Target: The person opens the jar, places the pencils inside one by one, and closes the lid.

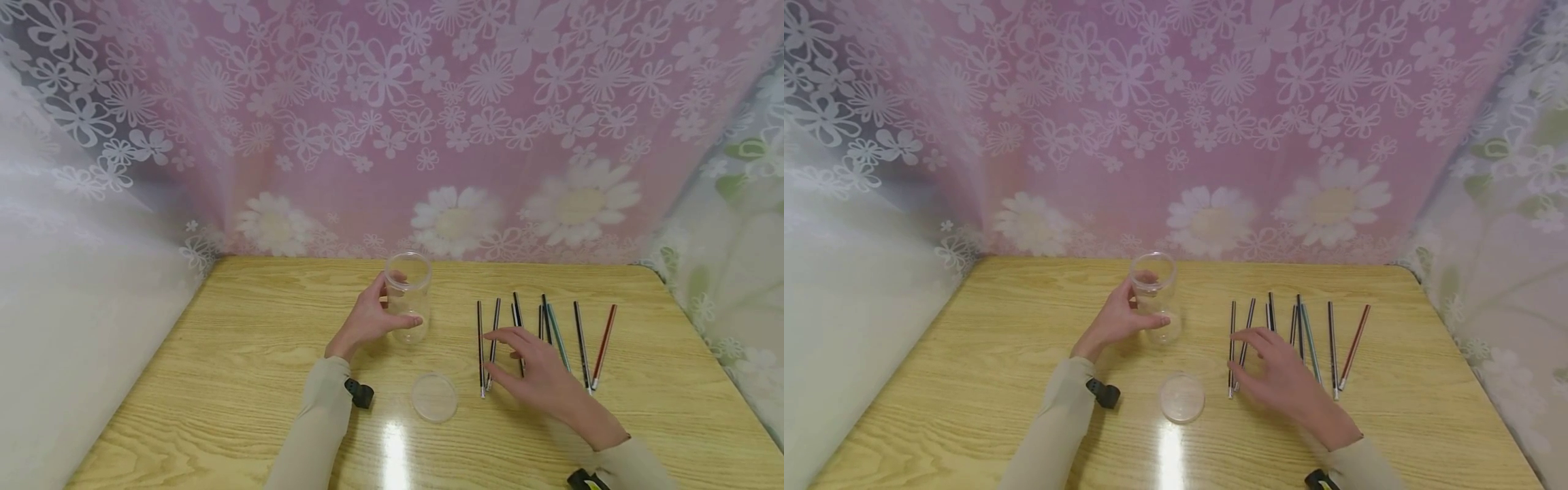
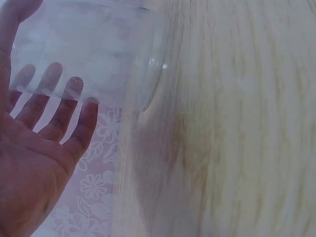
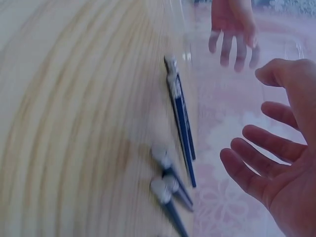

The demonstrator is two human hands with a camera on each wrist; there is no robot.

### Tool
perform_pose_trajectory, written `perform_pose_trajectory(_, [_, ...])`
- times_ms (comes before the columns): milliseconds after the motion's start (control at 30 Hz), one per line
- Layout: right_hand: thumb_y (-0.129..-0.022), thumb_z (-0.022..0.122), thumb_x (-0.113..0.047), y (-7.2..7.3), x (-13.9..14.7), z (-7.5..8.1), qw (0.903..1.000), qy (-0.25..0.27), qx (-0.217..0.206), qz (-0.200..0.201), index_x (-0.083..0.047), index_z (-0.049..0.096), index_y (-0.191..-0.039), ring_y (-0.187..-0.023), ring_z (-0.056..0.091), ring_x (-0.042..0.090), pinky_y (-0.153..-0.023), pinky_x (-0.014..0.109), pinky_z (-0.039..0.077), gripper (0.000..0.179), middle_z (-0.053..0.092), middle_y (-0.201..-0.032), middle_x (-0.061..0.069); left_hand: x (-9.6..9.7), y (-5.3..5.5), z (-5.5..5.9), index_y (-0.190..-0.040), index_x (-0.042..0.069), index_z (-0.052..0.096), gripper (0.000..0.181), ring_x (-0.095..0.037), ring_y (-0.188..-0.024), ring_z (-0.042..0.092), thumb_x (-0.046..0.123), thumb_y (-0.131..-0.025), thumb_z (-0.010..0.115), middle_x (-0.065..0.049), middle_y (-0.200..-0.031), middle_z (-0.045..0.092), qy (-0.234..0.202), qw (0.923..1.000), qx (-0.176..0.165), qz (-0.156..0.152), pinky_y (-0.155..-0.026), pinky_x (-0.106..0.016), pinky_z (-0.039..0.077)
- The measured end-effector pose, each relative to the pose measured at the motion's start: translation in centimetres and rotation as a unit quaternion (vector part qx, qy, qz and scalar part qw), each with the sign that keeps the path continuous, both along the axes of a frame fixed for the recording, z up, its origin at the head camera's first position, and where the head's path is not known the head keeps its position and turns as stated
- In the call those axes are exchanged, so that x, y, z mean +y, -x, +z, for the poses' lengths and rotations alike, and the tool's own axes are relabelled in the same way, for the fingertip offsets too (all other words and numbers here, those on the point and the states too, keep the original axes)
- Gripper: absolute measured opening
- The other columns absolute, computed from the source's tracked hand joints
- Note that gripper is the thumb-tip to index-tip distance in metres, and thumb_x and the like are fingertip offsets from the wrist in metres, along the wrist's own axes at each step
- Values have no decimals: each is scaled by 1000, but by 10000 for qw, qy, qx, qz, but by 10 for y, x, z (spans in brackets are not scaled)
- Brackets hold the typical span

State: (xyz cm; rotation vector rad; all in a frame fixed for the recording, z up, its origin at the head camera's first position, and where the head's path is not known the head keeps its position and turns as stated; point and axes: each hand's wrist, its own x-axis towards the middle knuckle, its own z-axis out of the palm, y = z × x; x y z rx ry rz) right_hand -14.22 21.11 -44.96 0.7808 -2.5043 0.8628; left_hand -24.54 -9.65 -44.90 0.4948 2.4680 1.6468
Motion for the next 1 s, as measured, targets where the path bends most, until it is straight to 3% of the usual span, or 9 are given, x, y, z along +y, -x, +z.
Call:
perform_pose_trajectory(133, [-84, 83, -9, 0, 13, 1, 9988, -63, -177, -450, -10, 69, -122, -92, 70, 27, -69, 33, 60, 40, 70, -117, 8, 1, 0, 2, -139, 35, 49, 77, -28, -125, 56, 34, -75, 93, -3, -138, 57, 15, 10000, -4, -55, -102, -51, 47])
perform_pose_trajectory(300, [-86, 81, -10, 0, 26, 3, 9956, -59, -142, -922, -7, 71, -119, -89, 70, 29, -67, 34, 60, 35, 71, -112, 12, 1, -1, 2, -143, 24, 47, 81, -32, -123, 57, 34, -76, 92, -14, -141, 56, 33, 9999, -25, -146, -96, -48, 51])
perform_pose_trajectory(667, [-92, 76, -14, 9, 59, 4, 9855, 130, -362, -1651, 3, 68, -121, -98, 68, 38, -65, 34, 59, 34, 70, -111, 23, 0, -2, 1, -141, 27, 49, 81, -33, -122, 58, 38, -74, 93, 0, -133, 58, 88, 9999, 33, -72, -96, -48, 50])
perform_pose_trajectory(800, [-95, 73, -20, 15, 72, 5, 9793, 76, -628, -1925, 3, 67, -122, -90, 67, 39, -63, 30, 53, 36, 69, -109, 27, -1, -1, 0, -141, 27, 50, 81, -32, -122, 57, 39, -74, 93, 1, -133, 58, 129, 9999, 54, -71, -99, -49, 48])
perform_pose_trajectory(1000, [-98, 69, -26, 26, 90, 2, 9700, -77, -869, -2270, 3, 64, -128, -95, 67, 46, -70, 56, 53, 42, 69, -110, 31, -1, 0, -1, -143, 25, 49, 83, -31, -122, 57, 39, -74, 93, 0, -134, 58, 116, 9999, 30, -103, -99, -49, 48])
